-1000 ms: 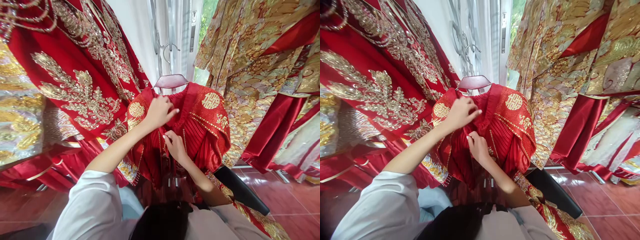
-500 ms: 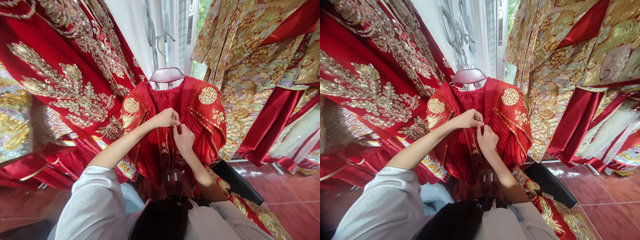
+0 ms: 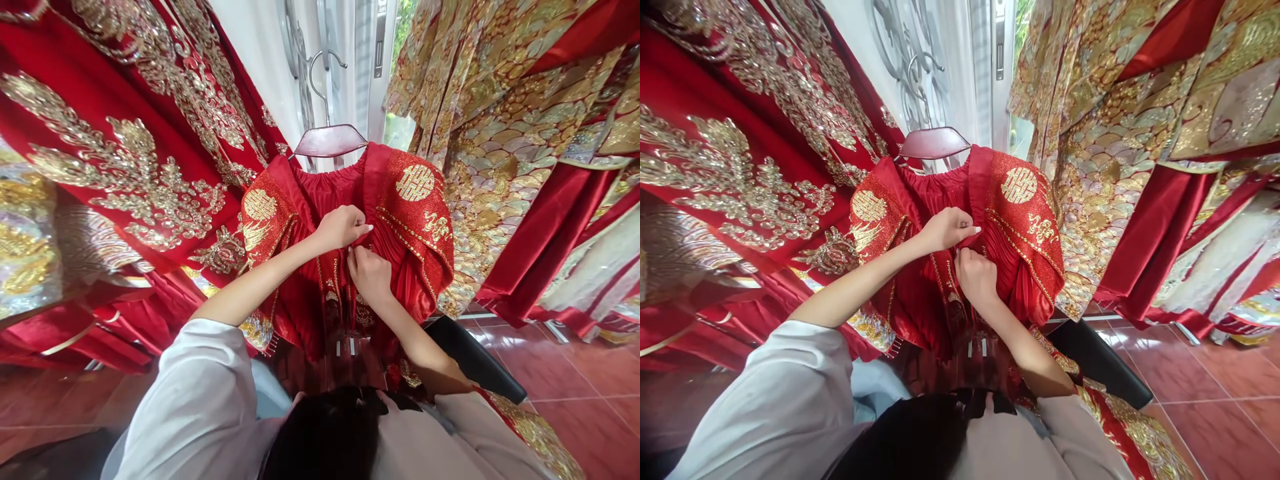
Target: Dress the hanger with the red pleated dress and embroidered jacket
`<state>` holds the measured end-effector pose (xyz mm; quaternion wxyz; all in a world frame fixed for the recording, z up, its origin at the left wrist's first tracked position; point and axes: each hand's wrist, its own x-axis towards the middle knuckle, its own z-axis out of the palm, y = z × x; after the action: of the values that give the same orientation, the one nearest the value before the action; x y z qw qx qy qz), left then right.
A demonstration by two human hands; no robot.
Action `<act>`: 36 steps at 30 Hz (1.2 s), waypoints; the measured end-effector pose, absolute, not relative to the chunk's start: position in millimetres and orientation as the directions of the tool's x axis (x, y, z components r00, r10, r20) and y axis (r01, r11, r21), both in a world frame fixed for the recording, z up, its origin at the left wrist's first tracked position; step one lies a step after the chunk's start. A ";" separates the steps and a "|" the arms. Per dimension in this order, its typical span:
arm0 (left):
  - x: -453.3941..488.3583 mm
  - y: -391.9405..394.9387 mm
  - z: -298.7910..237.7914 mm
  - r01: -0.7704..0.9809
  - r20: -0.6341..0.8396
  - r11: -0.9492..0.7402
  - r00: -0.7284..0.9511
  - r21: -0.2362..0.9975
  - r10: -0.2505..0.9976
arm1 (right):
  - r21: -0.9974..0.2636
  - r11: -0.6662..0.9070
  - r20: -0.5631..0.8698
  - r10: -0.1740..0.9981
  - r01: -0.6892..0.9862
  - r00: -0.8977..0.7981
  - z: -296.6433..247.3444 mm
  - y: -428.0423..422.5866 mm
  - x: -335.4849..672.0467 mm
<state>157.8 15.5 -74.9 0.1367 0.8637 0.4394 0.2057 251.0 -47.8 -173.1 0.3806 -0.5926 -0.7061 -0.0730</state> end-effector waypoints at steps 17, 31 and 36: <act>117.8 -34.4 -127.1 0.794 0.458 -0.495 0.314 0.352 0.831 | 0.083 0.782 0.394 0.543 0.618 -0.741 -85.0 19.2 311.0; 103.1 -35.8 -135.8 0.696 0.633 -0.615 0.296 0.371 0.716 | 0.013 0.827 0.389 0.514 0.562 -0.765 -82.6 -3.2 302.8; 102.5 -33.0 -137.6 0.644 0.680 -0.655 0.274 0.396 0.680 | -0.134 0.889 0.522 0.439 0.438 -0.731 -96.9 4.1 296.6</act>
<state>102.5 -33.0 -137.6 0.0207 0.7978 0.4150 0.4369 296.6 4.1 -96.9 0.2808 -0.2358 -0.9304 0.0010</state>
